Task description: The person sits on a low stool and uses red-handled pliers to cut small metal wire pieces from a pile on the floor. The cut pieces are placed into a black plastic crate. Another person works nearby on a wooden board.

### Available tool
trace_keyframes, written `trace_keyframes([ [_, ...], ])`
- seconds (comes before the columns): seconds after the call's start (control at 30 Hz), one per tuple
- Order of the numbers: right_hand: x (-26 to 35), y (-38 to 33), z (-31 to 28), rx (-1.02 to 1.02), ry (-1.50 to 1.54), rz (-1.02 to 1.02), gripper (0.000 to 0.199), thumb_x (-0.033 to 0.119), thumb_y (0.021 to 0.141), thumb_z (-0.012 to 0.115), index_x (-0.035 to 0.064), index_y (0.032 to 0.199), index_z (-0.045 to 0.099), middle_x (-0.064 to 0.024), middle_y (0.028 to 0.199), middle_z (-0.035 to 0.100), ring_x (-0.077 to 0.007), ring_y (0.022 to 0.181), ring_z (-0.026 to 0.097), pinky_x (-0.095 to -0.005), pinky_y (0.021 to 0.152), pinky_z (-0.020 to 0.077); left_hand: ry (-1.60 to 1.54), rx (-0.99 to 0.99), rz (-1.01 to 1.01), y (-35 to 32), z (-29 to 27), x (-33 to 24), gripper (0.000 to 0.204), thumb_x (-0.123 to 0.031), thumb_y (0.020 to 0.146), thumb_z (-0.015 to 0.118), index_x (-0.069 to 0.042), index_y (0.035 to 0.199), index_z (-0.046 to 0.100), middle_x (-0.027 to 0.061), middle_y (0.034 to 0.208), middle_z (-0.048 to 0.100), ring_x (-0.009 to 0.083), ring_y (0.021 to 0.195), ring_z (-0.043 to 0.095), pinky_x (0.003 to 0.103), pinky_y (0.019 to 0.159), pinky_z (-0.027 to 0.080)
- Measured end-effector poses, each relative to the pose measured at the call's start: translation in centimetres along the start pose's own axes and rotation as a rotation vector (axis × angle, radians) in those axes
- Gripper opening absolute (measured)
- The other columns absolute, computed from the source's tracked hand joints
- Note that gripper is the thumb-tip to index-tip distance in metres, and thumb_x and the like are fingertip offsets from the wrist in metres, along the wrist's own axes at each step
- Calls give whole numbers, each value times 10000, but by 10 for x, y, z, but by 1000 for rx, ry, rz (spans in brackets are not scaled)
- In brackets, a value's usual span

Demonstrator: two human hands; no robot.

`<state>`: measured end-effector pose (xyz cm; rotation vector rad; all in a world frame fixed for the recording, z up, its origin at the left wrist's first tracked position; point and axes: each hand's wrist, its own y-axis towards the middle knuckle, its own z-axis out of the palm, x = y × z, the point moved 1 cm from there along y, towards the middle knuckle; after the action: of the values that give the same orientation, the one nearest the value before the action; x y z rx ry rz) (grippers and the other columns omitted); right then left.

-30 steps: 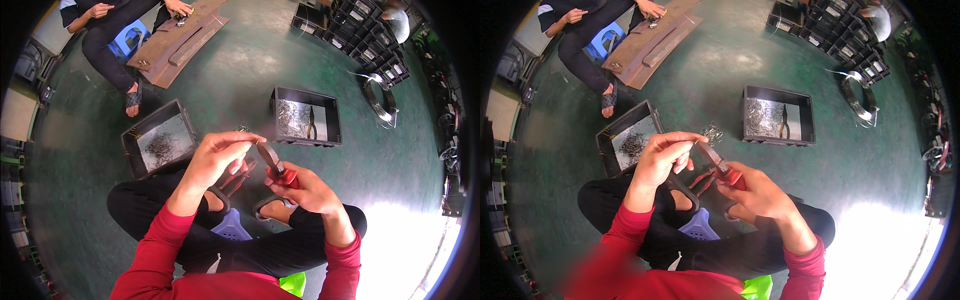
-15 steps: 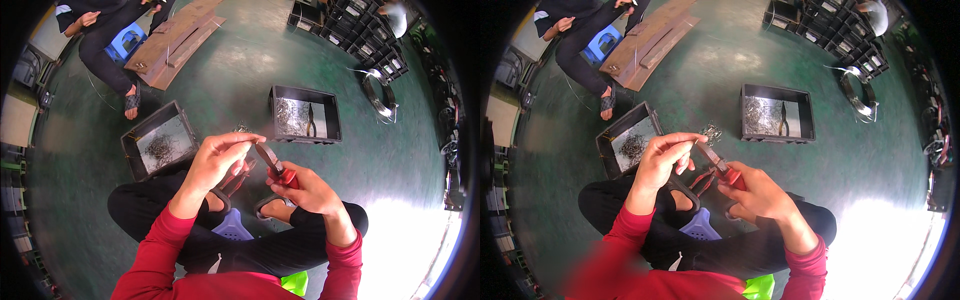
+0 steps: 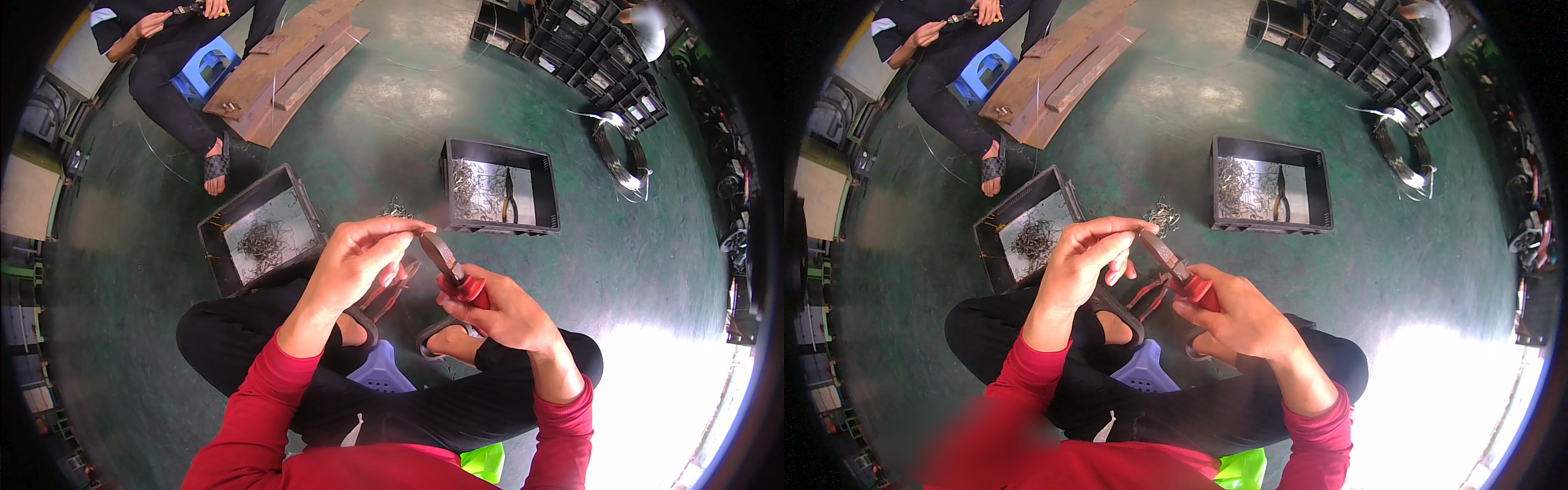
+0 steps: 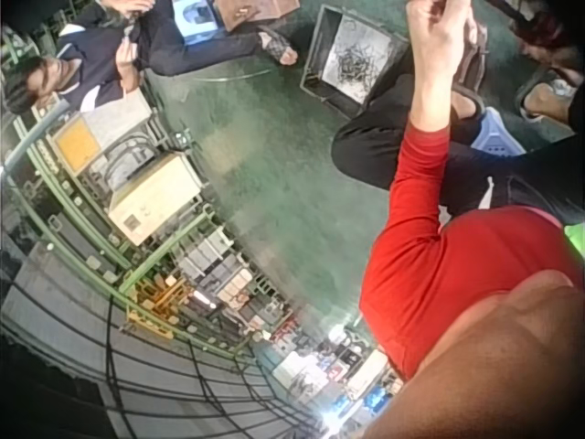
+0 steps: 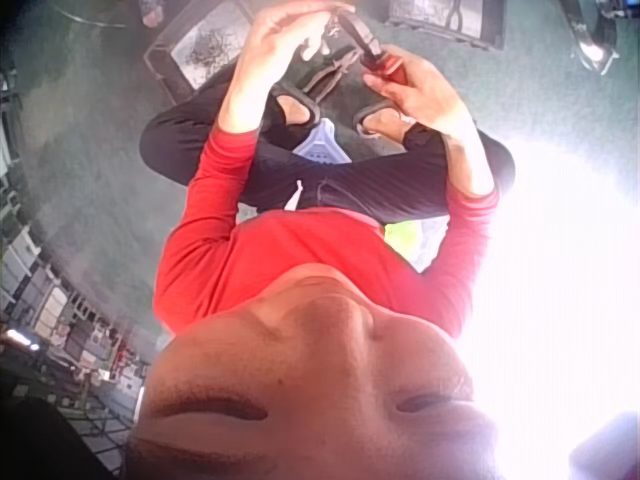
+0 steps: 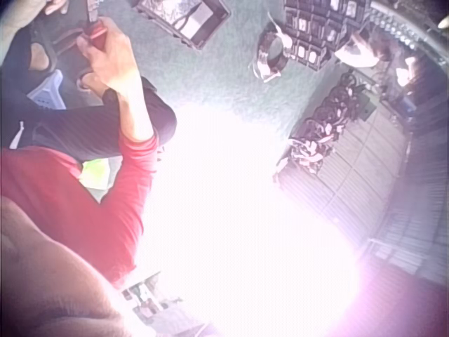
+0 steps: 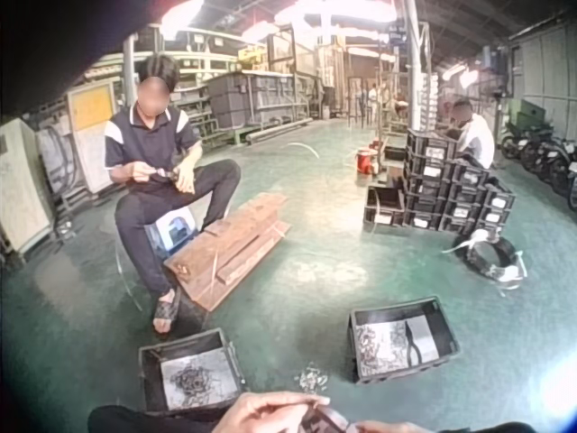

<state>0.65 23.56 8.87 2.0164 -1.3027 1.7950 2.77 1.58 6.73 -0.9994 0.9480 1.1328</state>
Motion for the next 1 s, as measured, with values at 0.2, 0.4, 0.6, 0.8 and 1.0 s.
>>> trace_keyframes([
  [0.2, -3, 2, 0, 37, 36, 37, 306, 195, 911, 672, 5, 1134, 581, -2, 796, 583, -58, 595, 472, -237, 544, 405, 37, -7, -6, 0, 1, -2, 262, -103, 951, 520, 36, 1117, 667, -24, 644, 550, 43, 539, 480, 221, 571, 462],
  [0.4, -4, 0, 1, -38, -16, 5, 273, 181, 890, 686, 3, 1075, 594, -15, 776, 588, -84, 639, 502, -262, 602, 434, 25, -1, -11, 0, 2, 0, 248, -96, 948, 521, 17, 1106, 675, -26, 640, 555, 37, 543, 481, 222, 579, 467],
  [0.6, 1, 0, 6, -197, -148, -27, 223, 180, 855, 711, -7, 887, 595, -55, 684, 575, -114, 665, 492, -301, 646, 449, 102, -2, 38, -1, 5, 4, 217, -67, 964, 529, -7, 1115, 674, 0, 811, 641, 51, 603, 514, 211, 585, 452],
  [0.8, 2, 1, 7, -187, -174, 16, 247, 208, 835, 715, -2, 918, 615, -186, 807, 688, -309, 779, 689, -371, 714, 515, 265, -20, 80, -7, 6, 2, 215, -89, 968, 530, -24, 1119, 668, -2, 767, 627, 41, 628, 536, 208, 566, 431],
  [1.0, -1, -2, 9, -227, -192, -53, 236, 185, 837, 712, 0, 925, 594, -173, 766, 674, -312, 731, 679, -369, 674, 509, 390, -23, 288, -12, 11, -3, 217, -123, 961, 559, -20, 1124, 658, 28, 817, 647, 79, 727, 607, 248, 646, 481],
])
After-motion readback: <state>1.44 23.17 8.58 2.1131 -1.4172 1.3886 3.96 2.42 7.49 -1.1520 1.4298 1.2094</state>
